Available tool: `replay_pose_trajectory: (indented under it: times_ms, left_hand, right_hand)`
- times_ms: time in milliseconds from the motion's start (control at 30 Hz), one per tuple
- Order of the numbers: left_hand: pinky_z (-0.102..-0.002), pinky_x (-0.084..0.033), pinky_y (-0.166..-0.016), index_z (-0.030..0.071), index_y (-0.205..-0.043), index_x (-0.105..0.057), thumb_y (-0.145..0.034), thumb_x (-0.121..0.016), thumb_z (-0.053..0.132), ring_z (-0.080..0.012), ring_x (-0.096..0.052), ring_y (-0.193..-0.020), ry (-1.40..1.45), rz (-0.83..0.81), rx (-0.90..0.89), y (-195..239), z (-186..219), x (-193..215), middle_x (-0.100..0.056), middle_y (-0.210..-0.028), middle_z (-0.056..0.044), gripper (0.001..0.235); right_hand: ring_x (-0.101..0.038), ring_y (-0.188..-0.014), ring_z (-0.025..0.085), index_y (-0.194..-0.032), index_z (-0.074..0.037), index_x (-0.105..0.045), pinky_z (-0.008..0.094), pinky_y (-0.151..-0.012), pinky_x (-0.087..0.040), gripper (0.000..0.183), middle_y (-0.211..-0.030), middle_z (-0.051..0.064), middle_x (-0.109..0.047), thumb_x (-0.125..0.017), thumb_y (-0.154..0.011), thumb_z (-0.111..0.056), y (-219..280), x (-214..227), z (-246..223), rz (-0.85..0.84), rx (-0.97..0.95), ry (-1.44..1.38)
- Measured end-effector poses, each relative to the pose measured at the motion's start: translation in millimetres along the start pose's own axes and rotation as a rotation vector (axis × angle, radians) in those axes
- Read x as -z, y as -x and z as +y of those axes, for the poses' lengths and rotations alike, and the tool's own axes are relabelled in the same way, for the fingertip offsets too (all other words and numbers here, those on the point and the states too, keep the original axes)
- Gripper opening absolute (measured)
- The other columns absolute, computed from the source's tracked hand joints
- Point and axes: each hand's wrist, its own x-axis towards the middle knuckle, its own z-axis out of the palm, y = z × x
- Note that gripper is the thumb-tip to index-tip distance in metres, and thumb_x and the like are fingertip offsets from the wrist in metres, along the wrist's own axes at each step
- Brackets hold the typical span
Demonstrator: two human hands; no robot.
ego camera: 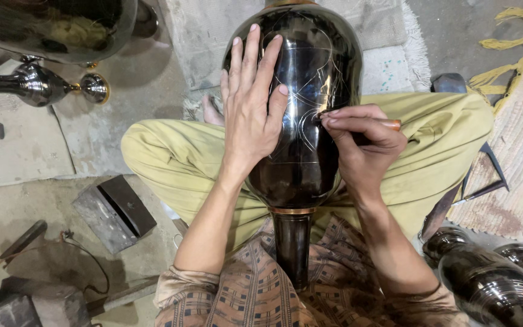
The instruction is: The person is sitting on the floor and engraving a decorative pattern onto a large, dark-colored metal vase using a small hand tool. The person holds the vase steady with one hand while carefully carving lines into its surface with the other.
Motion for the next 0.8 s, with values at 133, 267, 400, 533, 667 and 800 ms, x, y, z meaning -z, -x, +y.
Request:
replay_pose_trajectory:
  times_ms: [133, 267, 400, 533, 667, 800]
  left_hand:
    - [-0.066, -0.013, -0.133, 0.022, -0.165, -0.039, -0.115, -0.036, 0.046, -0.0372, -0.018, -0.166, -0.007, -0.009, 0.006, 0, -1, 0, -0.022, -0.176, -0.008, 0.055]
    - [-0.064, -0.013, -0.131, 0.022, -0.166, -0.039, -0.116, -0.037, 0.044, -0.0365, -0.018, -0.163, -0.019, -0.004, 0.001, 1, -1, -1, -0.022, -0.176, -0.008, 0.055]
    - [-0.063, -0.015, -0.131, 0.021, -0.162, -0.038, -0.117, -0.040, 0.040, -0.0368, -0.017, -0.164, 0.009, 0.001, -0.004, 1, 1, 1, -0.021, -0.173, -0.008, 0.049]
    - [-0.064, -0.015, -0.130, 0.021, -0.166, -0.039, -0.115, -0.044, 0.037, -0.0370, -0.017, -0.163, -0.012, -0.008, 0.000, 0, 3, 2, -0.021, -0.173, -0.009, 0.054]
    - [-0.064, -0.015, -0.131, 0.021, -0.167, -0.039, -0.115, -0.042, 0.039, -0.0364, -0.017, -0.163, -0.012, -0.011, 0.003, 0, 2, 2, -0.020, -0.173, -0.008, 0.055]
    - [-0.064, -0.015, -0.131, 0.021, -0.162, -0.038, -0.116, -0.041, 0.042, -0.0362, -0.015, -0.164, 0.003, -0.009, 0.004, 1, 1, 1, -0.020, -0.174, -0.008, 0.051]
  right_hand:
    - [-0.071, -0.093, 0.018, -0.097, 0.002, -0.074, 0.026, -0.086, -0.062, 0.013, -0.103, 0.013, -0.073, -0.079, -0.094, 0.014, 2, -6, 1, 0.069, 0.040, 0.030]
    - [-0.072, -0.094, 0.019, -0.095, 0.003, -0.074, 0.026, -0.085, -0.062, 0.014, -0.102, 0.014, -0.073, -0.078, -0.093, 0.016, 2, -3, 1, 0.032, 0.036, 0.051]
    - [-0.072, -0.090, 0.018, -0.093, 0.003, -0.074, 0.026, -0.085, -0.062, 0.015, -0.102, 0.014, -0.073, -0.077, -0.093, 0.017, -5, 7, 1, -0.085, 0.043, 0.019]
    - [-0.074, -0.090, 0.017, -0.092, 0.002, -0.073, 0.027, -0.085, -0.064, 0.015, -0.102, 0.014, -0.073, -0.076, -0.094, 0.017, -8, 8, 3, -0.099, 0.022, -0.034]
    - [-0.073, -0.091, 0.018, -0.094, 0.004, -0.074, 0.027, -0.086, -0.063, 0.014, -0.104, 0.014, -0.073, -0.077, -0.094, 0.018, -5, 6, 4, -0.068, 0.031, -0.008]
    - [-0.074, -0.089, 0.019, -0.092, 0.003, -0.074, 0.027, -0.086, -0.065, 0.014, -0.103, 0.014, -0.072, -0.075, -0.093, 0.018, -12, 13, 6, -0.172, 0.056, -0.039]
